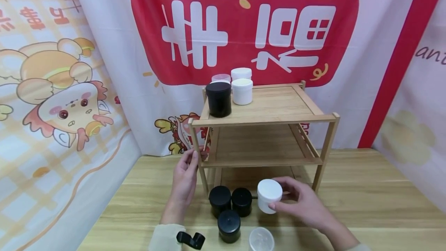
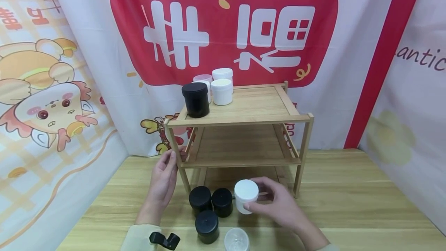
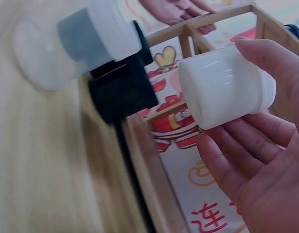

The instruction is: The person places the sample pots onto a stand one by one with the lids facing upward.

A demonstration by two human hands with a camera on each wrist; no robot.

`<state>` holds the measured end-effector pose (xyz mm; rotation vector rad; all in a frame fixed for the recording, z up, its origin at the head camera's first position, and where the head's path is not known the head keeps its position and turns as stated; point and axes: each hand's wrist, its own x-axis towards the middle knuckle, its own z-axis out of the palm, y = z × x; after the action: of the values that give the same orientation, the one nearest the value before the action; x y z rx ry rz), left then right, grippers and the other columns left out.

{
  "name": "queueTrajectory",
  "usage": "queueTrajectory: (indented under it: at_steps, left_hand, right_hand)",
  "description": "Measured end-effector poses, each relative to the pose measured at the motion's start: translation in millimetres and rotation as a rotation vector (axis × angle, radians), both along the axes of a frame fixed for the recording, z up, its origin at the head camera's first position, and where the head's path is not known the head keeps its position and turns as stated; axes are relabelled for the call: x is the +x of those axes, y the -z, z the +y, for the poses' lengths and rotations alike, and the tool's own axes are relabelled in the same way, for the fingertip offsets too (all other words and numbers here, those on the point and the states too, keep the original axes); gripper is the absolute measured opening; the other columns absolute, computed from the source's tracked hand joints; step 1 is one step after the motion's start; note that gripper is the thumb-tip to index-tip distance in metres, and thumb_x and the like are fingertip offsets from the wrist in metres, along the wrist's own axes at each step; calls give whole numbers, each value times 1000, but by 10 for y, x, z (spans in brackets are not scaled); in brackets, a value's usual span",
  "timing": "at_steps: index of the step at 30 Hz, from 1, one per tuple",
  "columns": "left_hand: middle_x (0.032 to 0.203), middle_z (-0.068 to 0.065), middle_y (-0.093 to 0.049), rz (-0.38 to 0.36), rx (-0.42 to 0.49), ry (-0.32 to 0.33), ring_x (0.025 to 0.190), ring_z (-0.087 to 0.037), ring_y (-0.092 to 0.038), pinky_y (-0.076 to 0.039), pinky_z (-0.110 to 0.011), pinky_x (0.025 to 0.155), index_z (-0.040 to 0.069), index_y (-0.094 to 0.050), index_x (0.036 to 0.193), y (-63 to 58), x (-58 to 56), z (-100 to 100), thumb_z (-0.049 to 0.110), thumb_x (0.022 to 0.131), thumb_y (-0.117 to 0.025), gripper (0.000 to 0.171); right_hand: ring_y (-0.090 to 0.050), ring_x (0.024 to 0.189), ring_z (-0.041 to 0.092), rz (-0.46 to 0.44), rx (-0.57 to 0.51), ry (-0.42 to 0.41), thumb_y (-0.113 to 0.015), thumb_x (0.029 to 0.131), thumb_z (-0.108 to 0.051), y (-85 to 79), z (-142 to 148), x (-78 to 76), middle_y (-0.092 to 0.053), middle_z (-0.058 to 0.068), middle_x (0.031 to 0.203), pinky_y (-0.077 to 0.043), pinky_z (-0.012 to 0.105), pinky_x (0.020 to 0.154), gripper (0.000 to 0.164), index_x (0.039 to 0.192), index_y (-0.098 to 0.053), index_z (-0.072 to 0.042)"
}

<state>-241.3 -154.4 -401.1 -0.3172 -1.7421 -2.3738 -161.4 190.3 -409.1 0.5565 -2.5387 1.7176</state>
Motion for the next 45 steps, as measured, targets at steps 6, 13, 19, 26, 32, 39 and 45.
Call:
queueTrajectory:
  at_steps: [6,13,19,26,32,39,45]
  left_hand:
    - [145,-9,-60,-4,-9,8,131,-14,-60,-43,-21,118,-5,-50,146,-7,-6,14,30,114,-55,47]
    - [146,-9,-59,-15,10,2,132,-12,-58,-44,-19,117,-5,-50,144,-9,-9,12,30,114,-56,46]
    - [142,-3,-61,-6,6,-4,131,-11,-58,-45,-18,115,-5,-51,143,-10,10,-13,31,114,-56,46]
    - [146,-11,-58,-13,11,2,130,-13,-58,-44,-19,117,-7,-48,146,-9,9,-13,28,114,-54,47]
    - [147,-15,-57,10,10,8,127,-13,-61,-44,-20,117,-8,-47,146,-10,5,1,28,115,-54,48]
    - [145,-12,-59,4,14,12,127,-12,-61,-44,-20,117,-7,-48,145,-23,11,9,28,115,-54,46]
    - [143,-10,-60,11,15,-1,126,-12,-61,-44,-20,117,-5,-51,143,-6,11,13,27,115,-54,43]
  right_hand:
    - [-72,103,15,-26,-22,35,-90,89,-21,-147,13,46,-73,14,127,-60,27,88,58,139,-65,-6]
    - [-73,101,18,24,0,-3,-90,89,-21,-389,27,35,-74,14,122,-61,28,85,55,137,-66,-6]
    - [-73,104,26,-11,11,-50,-89,90,-23,-653,24,7,-74,14,124,-62,29,86,57,138,-65,-6]
    - [-73,110,30,-65,0,-103,-87,93,-23,-857,15,-18,-71,17,129,-64,33,88,57,141,-62,-6]
    - [-73,109,27,-82,43,-114,-88,92,-26,-1005,13,-39,-72,15,132,-64,34,89,60,142,-62,-8]
    - [-71,109,27,-121,102,-133,-91,88,-29,-1165,-2,-45,-71,13,133,-63,34,91,64,142,-63,-10]
    - [-70,112,29,-114,133,-208,-91,88,-26,-1245,-18,-29,-70,14,132,-63,32,93,61,140,-64,-9]
